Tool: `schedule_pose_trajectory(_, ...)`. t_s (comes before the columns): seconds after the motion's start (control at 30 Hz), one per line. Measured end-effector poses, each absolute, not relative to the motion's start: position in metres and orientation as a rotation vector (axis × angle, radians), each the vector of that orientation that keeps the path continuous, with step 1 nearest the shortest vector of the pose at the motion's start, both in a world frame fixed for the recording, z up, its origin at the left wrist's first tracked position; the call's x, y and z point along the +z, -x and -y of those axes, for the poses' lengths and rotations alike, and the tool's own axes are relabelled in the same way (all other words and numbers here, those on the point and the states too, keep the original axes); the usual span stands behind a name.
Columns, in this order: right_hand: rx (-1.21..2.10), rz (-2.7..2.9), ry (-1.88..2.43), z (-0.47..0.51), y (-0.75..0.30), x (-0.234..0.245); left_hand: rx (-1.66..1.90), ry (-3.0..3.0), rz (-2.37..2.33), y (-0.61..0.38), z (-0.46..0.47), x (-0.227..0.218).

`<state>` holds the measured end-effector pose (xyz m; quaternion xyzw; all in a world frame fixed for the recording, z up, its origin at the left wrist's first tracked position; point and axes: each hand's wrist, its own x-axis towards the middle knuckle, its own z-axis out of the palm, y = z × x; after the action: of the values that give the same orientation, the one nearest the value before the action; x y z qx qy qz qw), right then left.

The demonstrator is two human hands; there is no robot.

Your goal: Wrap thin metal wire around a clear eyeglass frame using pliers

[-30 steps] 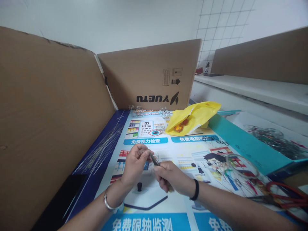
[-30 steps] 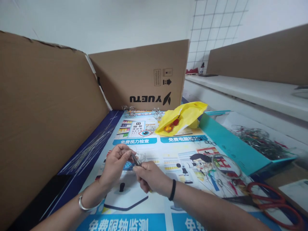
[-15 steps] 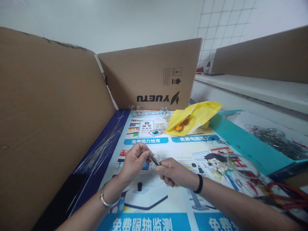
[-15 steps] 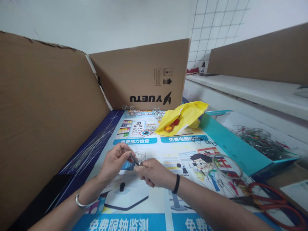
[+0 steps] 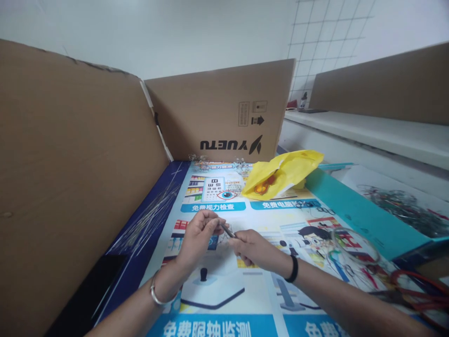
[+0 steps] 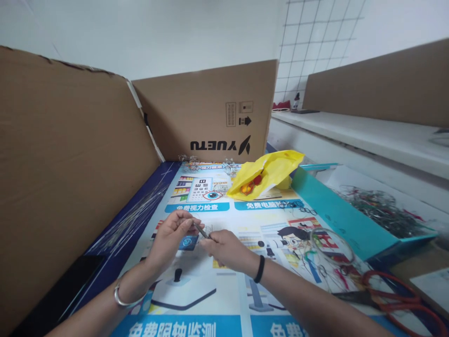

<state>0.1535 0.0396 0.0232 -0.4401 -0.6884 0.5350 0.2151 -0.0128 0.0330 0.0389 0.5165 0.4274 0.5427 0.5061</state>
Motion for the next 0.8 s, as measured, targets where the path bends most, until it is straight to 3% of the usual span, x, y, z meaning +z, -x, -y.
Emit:
schedule_pose_trajectory(0.47,1.529,1.775,1.220,-0.035,-0.147,0.017,1.407,-1.321,-1.050,0.008,-0.030,0.027)
schedule_pose_trajectory(0.8,1.576,1.773,1.115,-0.025,-0.141,0.004,1.491,-2.044,-1.277,0.014,-0.029,0.015)
